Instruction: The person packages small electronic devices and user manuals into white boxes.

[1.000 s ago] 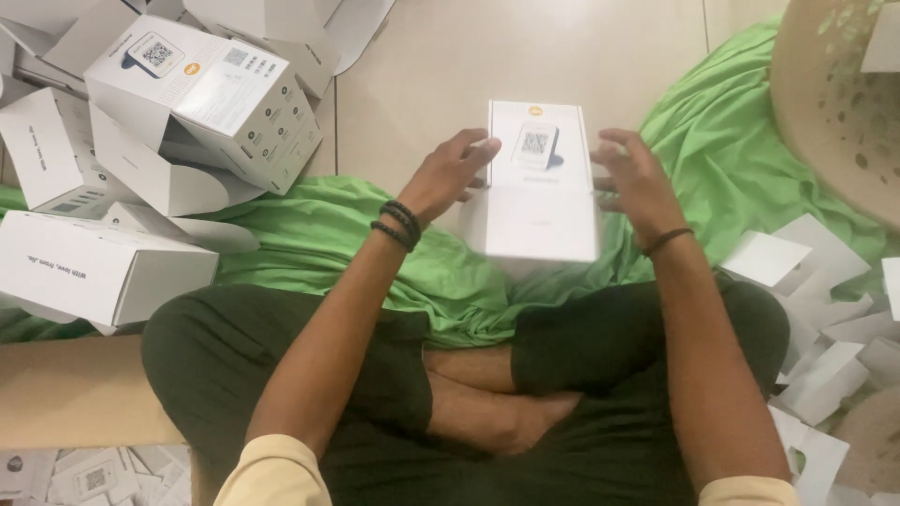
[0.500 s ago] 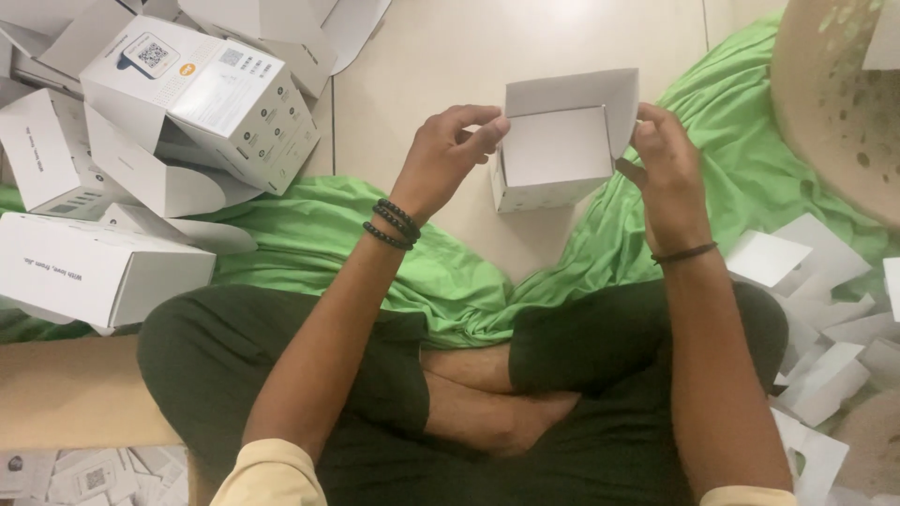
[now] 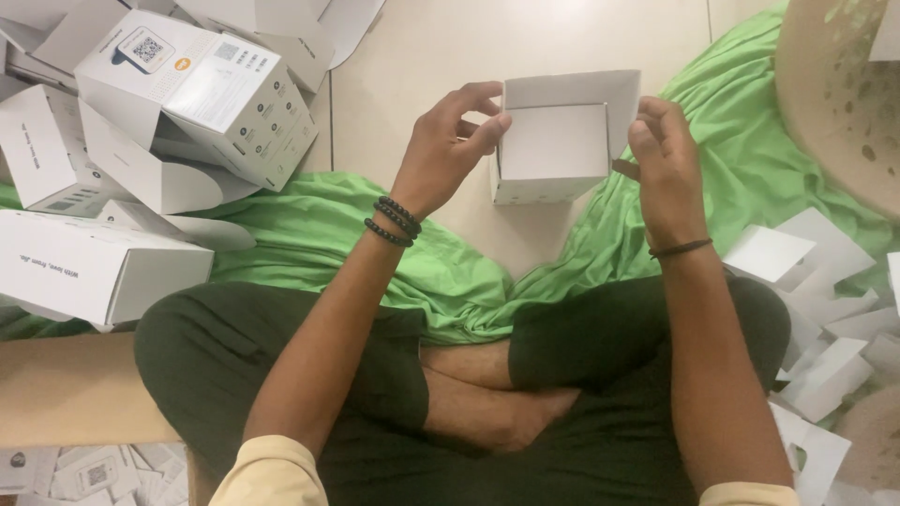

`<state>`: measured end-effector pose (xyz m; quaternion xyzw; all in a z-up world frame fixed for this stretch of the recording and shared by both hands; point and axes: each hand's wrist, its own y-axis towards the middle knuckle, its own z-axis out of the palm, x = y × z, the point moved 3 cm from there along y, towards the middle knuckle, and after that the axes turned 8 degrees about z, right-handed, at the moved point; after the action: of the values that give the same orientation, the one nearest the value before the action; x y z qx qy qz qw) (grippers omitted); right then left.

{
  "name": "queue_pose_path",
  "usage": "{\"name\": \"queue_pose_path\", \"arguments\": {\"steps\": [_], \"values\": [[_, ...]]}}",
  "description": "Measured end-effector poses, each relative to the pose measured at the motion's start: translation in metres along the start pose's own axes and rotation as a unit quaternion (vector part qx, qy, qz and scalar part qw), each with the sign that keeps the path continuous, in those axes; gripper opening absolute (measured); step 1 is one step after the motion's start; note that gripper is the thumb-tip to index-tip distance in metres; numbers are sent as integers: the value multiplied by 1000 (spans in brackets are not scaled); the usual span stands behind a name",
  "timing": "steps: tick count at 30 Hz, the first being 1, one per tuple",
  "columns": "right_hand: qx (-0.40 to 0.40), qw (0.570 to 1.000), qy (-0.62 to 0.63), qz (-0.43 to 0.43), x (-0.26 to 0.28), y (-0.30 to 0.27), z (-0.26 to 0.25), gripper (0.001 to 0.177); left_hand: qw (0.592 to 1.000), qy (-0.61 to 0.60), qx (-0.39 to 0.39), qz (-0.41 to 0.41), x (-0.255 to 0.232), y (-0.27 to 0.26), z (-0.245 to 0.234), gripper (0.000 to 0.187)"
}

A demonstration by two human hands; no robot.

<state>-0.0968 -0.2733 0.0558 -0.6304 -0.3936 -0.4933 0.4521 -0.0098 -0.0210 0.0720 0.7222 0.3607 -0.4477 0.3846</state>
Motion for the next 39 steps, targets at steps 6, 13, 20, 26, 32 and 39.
{"name": "queue_pose_path", "arguments": {"steps": [6,13,20,26,32,39], "values": [[41,999,-12,-20,0,0,2,46,996,32,51,65,9,-2,-3,41],[21,997,20,67,-11,6,7,45,996,55,74,-20,38,-6,16,52],[93,990,-73,71,-13,3,10,81,989,-99,100,-54,51,-20,24,81],[-23,942,-290,-166,-23,-6,24,51,998,-4,48,35,69,-29,47,71],[21,830,-548,-100,-6,-18,60,29,980,169,-30,101,67,-25,41,53],[37,742,-665,-84,-29,169,93,113,993,68,-98,-27,65,-2,21,36]]}}
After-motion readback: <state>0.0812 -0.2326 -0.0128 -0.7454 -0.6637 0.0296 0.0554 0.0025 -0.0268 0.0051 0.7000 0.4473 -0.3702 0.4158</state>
